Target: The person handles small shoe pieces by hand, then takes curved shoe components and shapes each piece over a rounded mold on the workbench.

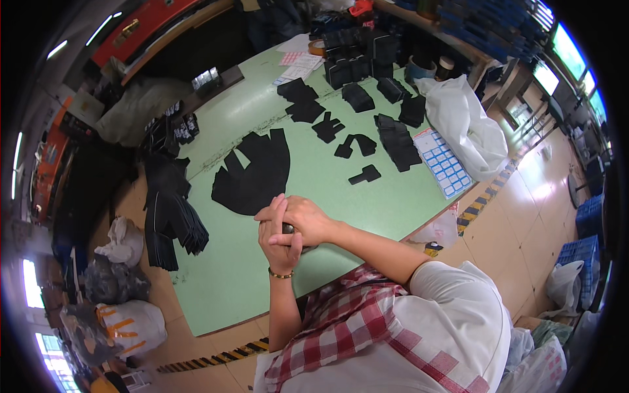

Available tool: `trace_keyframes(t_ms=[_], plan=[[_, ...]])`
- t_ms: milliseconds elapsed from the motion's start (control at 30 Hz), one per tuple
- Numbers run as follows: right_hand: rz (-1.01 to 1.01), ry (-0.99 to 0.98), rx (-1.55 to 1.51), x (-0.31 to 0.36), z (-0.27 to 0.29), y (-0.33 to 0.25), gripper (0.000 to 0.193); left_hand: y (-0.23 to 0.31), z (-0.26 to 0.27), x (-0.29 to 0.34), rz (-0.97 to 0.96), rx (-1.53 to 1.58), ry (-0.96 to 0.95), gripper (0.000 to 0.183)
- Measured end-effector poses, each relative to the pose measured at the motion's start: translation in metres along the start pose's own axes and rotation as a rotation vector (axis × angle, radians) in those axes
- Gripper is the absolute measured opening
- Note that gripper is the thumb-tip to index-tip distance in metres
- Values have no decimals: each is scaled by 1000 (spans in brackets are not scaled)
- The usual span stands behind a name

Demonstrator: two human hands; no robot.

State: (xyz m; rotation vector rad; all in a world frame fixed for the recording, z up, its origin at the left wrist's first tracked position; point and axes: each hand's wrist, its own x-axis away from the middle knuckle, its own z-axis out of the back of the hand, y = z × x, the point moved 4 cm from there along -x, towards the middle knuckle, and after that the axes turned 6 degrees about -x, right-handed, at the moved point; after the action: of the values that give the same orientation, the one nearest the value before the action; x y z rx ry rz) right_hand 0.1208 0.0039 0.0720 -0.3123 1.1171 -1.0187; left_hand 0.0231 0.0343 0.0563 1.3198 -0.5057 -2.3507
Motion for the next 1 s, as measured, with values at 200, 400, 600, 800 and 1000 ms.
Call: trace_keyframes(t_ms=[200,400,600,800,1000], plan=[[-25,-13,24,0,2,-2,51,-1,0,0,5,4,-11,59],[-22,-13,18,-1,2,-1,50,-2,0,-1,5,9,-7,58],[10,6,-2,-2,0,-1,48,-3,2,1,-17,-3,-30,60],[-10,5,36,4,1,4,49,1,-3,0,-11,35,-31,58],[-75,-41,55,-1,-9,3,48,-5,9,1,7,-30,-22,58]])
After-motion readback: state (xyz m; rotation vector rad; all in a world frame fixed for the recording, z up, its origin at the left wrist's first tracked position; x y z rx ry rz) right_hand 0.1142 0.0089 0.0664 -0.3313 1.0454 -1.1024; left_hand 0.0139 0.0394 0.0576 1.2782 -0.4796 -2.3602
